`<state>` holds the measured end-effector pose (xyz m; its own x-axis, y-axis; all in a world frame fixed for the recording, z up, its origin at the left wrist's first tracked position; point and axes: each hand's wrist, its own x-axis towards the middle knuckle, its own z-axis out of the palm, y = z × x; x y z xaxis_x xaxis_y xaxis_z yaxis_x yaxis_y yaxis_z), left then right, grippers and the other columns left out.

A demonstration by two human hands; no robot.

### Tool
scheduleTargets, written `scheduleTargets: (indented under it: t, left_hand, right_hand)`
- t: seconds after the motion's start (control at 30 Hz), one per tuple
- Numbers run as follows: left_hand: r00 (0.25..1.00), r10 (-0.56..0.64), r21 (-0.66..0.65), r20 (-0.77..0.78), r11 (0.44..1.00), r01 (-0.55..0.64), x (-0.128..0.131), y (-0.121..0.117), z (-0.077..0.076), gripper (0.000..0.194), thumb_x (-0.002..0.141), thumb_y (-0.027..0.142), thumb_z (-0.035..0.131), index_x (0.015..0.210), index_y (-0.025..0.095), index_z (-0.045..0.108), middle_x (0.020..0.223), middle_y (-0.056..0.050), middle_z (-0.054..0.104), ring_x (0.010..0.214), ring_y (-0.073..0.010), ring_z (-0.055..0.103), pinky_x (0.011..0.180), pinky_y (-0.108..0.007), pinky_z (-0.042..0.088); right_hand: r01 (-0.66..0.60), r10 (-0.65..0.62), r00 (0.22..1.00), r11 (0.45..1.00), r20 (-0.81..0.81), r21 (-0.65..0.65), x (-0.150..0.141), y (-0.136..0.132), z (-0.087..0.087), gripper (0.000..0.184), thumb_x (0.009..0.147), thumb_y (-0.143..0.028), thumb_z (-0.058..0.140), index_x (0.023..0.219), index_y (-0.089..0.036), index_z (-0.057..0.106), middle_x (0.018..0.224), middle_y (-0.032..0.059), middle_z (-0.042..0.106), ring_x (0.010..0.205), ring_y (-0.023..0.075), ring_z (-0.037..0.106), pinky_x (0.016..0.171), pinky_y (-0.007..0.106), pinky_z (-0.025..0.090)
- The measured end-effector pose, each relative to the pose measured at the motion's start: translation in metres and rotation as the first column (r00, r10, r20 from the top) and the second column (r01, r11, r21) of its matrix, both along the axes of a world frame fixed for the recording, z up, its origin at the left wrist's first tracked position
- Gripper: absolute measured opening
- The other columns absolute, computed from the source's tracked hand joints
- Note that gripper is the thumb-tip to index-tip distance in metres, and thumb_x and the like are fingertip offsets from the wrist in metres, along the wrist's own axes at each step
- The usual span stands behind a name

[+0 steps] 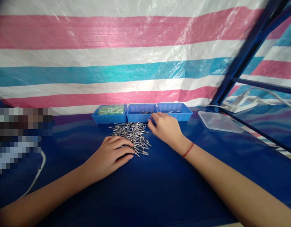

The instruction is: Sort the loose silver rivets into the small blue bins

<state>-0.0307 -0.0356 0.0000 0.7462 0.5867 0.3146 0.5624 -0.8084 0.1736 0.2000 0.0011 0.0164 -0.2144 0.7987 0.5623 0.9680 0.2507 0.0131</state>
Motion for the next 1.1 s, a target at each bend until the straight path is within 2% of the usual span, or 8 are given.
scheduleTargets:
  t: [0.1, 0.17, 0.23, 0.3, 0.47, 0.63, 0.9, 1.1]
  left_hand:
    - [0.999, 0.033, -0.005, -0.022, 0.999, -0.034, 0.000, -0.002, -0.001, 0.019, 0.093, 0.032, 0.047, 0.100, 0.028, 0.065, 0.108, 0.002, 0.064, 0.101, -0.0197, 0.052, 0.085, -0.038, 0.030]
    - [0.997, 0.062, 0.005, -0.040, 0.998, -0.062, -0.001, -0.003, -0.001, 0.021, 0.093, 0.032, 0.047, 0.107, 0.028, 0.062, 0.109, 0.000, 0.063, 0.100, -0.0211, 0.051, 0.083, -0.038, 0.030]
    - [0.995, 0.086, 0.019, -0.050, 0.996, -0.085, -0.001, -0.004, -0.001, 0.023, 0.092, 0.031, 0.047, 0.110, 0.027, 0.061, 0.108, -0.002, 0.063, 0.099, -0.0222, 0.051, 0.081, -0.038, 0.031]
    - [0.993, 0.104, 0.025, -0.052, 0.994, -0.103, -0.001, -0.004, -0.001, 0.021, 0.092, 0.030, 0.047, 0.105, 0.026, 0.062, 0.105, -0.002, 0.063, 0.097, -0.0222, 0.051, 0.081, -0.038, 0.031]
    - [0.990, 0.144, 0.009, -0.010, 0.990, -0.143, -0.002, -0.004, -0.002, 0.019, 0.092, 0.023, 0.045, 0.095, 0.024, 0.063, 0.095, -0.001, 0.065, 0.091, -0.0202, 0.054, 0.080, -0.037, 0.030]
    - [0.984, 0.174, -0.012, 0.024, 0.985, -0.174, -0.005, -0.003, -0.003, 0.018, 0.092, 0.021, 0.044, 0.098, 0.023, 0.061, 0.094, -0.001, 0.066, 0.090, -0.0193, 0.056, 0.080, -0.036, 0.031]
    - [0.970, 0.236, -0.066, 0.064, 0.971, -0.231, -0.006, 0.002, -0.004, 0.014, 0.087, 0.022, 0.053, 0.098, 0.023, 0.062, 0.089, 0.000, 0.067, 0.089, -0.0201, 0.057, 0.078, -0.035, 0.033]
    - [0.946, 0.273, -0.133, 0.173, 0.958, -0.252, -0.007, 0.003, -0.002, 0.014, 0.085, 0.023, 0.055, 0.097, 0.023, 0.063, 0.087, 0.000, 0.067, 0.085, -0.0184, 0.059, 0.076, -0.032, 0.038]
  right_hand:
    - [-0.258, 0.252, 0.966, 0.957, -0.060, -0.136, -0.012, -0.010, -0.002, 0.025, 0.089, -0.032, 0.044, 0.082, -0.017, 0.062, 0.075, 0.0037, 0.062, 0.064, 0.0136, 0.056, 0.057, 0.026, 0.031]
    - [-0.447, 0.439, 0.894, 0.862, -0.089, -0.240, -0.017, -0.015, -0.002, 0.025, 0.089, -0.033, 0.045, 0.079, -0.017, 0.062, 0.072, 0.0021, 0.060, 0.064, 0.0123, 0.055, 0.058, 0.025, 0.033]
    - [-0.556, 0.549, 0.827, 0.771, -0.118, -0.312, -0.020, -0.020, -0.003, 0.023, 0.087, -0.035, 0.049, 0.080, -0.017, 0.061, 0.071, 0.0008, 0.058, 0.064, 0.0116, 0.054, 0.058, 0.024, 0.034]
    - [-0.595, 0.587, 0.797, 0.724, -0.140, -0.349, -0.023, -0.023, -0.003, 0.021, 0.083, -0.037, 0.055, 0.082, -0.017, 0.061, 0.074, 0.0011, 0.058, 0.067, 0.0124, 0.054, 0.060, 0.024, 0.035]
    - [-0.624, 0.600, 0.776, 0.688, -0.192, -0.371, -0.025, -0.024, -0.005, 0.012, 0.078, -0.024, 0.058, 0.087, -0.017, 0.059, 0.085, 0.0035, 0.059, 0.076, 0.0150, 0.056, 0.066, 0.026, 0.039]
    - [-0.647, 0.600, 0.761, 0.673, -0.246, -0.359, -0.025, -0.023, -0.008, 0.004, 0.079, -0.017, 0.055, 0.083, -0.017, 0.057, 0.080, 0.0017, 0.056, 0.070, 0.0123, 0.052, 0.063, 0.025, 0.038]
    - [-0.696, 0.611, 0.716, 0.658, -0.336, -0.287, -0.025, -0.023, -0.012, 0.007, 0.083, -0.014, 0.052, 0.079, -0.016, 0.058, 0.078, 0.0021, 0.054, 0.069, 0.0118, 0.052, 0.063, 0.024, 0.040]
    - [-0.687, 0.596, 0.711, 0.704, -0.373, -0.183, -0.027, -0.024, -0.006, 0.016, 0.086, -0.019, 0.051, 0.072, -0.016, 0.058, 0.070, 0.0014, 0.053, 0.066, 0.0123, 0.050, 0.062, 0.026, 0.040]
